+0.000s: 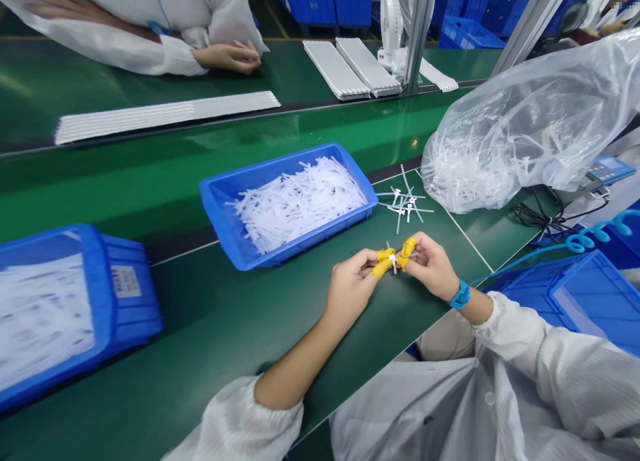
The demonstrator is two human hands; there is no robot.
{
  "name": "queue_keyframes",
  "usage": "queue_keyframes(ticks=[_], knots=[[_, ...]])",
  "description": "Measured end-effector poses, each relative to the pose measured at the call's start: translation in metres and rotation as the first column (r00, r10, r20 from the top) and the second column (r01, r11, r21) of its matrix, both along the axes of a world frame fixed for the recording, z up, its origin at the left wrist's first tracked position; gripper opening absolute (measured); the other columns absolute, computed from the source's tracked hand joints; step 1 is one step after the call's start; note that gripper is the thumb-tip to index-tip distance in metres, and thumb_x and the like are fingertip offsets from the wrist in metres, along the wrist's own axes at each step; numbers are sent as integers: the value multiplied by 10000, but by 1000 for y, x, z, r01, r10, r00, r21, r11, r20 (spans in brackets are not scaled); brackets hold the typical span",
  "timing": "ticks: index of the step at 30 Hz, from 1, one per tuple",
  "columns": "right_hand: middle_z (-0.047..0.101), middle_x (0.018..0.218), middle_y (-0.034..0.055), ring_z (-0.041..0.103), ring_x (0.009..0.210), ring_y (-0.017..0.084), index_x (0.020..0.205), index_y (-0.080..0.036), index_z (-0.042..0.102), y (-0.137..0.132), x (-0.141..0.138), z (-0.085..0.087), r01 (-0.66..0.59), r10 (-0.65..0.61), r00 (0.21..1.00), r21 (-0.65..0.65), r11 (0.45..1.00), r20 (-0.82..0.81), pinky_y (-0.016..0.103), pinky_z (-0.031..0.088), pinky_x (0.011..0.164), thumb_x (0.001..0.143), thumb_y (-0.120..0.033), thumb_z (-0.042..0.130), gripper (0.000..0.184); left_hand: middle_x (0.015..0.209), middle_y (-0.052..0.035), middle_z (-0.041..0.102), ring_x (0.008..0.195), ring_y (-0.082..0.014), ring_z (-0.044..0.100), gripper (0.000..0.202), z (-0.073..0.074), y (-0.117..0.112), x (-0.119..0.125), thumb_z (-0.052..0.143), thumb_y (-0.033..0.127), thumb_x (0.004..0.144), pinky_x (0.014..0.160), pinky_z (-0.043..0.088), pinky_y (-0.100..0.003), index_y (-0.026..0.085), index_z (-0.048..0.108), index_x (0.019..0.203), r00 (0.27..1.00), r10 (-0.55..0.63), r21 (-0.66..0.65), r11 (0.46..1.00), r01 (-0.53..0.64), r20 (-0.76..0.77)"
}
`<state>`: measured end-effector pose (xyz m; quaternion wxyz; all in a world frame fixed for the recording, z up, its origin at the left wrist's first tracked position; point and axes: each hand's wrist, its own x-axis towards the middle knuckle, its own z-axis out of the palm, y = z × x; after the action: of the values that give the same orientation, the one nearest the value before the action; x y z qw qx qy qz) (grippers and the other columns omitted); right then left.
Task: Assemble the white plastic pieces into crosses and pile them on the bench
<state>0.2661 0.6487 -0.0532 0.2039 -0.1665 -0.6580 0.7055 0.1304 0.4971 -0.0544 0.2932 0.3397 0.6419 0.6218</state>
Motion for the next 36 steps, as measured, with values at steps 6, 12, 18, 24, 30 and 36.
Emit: queue_keyframes(ticks=[6, 12, 18, 24, 30, 36], knots=[[790, 1007, 55, 761, 861, 178, 1128, -241, 632, 1, -2, -1, 7, -12, 998, -74, 997, -63, 330, 652, 789, 908, -526, 866, 429, 1033, -62, 851, 951, -215, 830, 207, -3, 5, -2, 793, 308, 921, 883, 686, -322, 213, 792, 1104, 997, -63, 26, 998, 61, 49], [779, 909, 20, 737, 750, 157, 1154, -245, 627, 3, -3, -1, 56, -60, 997, -81, 995, -45, 314, 634, 729, 918, -511, 854, 421, 1212, -90, 768, 969, -183, 788, 234, -6, 6, 0, 752, 277, 945, 862, 675, -301, 232, 785, 1173, 998, -17, 130, 991, 25, -64], [744, 803, -14, 687, 639, 137, 1118, -235, 633, 6, -5, -2, 102, -102, 995, -62, 993, -7, 279, 583, 625, 914, -503, 841, 396, 1057, -57, 821, 955, -198, 808, 236, -5, 6, 2, 778, 322, 946, 914, 668, -329, 228, 757, 1162, 998, -66, 105, 992, 64, 15], [729, 773, -17, 702, 655, 138, 1108, -215, 635, 6, -6, -2, 102, -103, 995, -67, 993, 0, 256, 565, 590, 886, -517, 855, 435, 1003, -50, 814, 885, -168, 797, 339, -5, 10, 2, 780, 358, 936, 866, 666, -301, 202, 680, 1220, 987, -76, 119, 991, 59, 140], [730, 797, -8, 693, 656, 144, 1119, -225, 655, 5, -5, 3, 92, -92, 995, -23, 995, 25, 272, 584, 608, 901, -473, 838, 378, 1031, -77, 813, 927, -191, 803, 418, -5, 13, -1, 804, 417, 924, 920, 681, -351, 184, 683, 1249, 962, -113, 117, 989, 86, 248], [768, 871, 51, 731, 714, 168, 1132, -249, 729, 11, 4, -3, 137, -139, 990, 70, 988, 21, 284, 595, 662, 919, -377, 840, 272, 1120, -100, 782, 1020, -223, 782, 292, -4, 16, 2, 866, 443, 874, 906, 660, -345, 193, 764, 985, 972, -167, 161, 977, 141, 164]])
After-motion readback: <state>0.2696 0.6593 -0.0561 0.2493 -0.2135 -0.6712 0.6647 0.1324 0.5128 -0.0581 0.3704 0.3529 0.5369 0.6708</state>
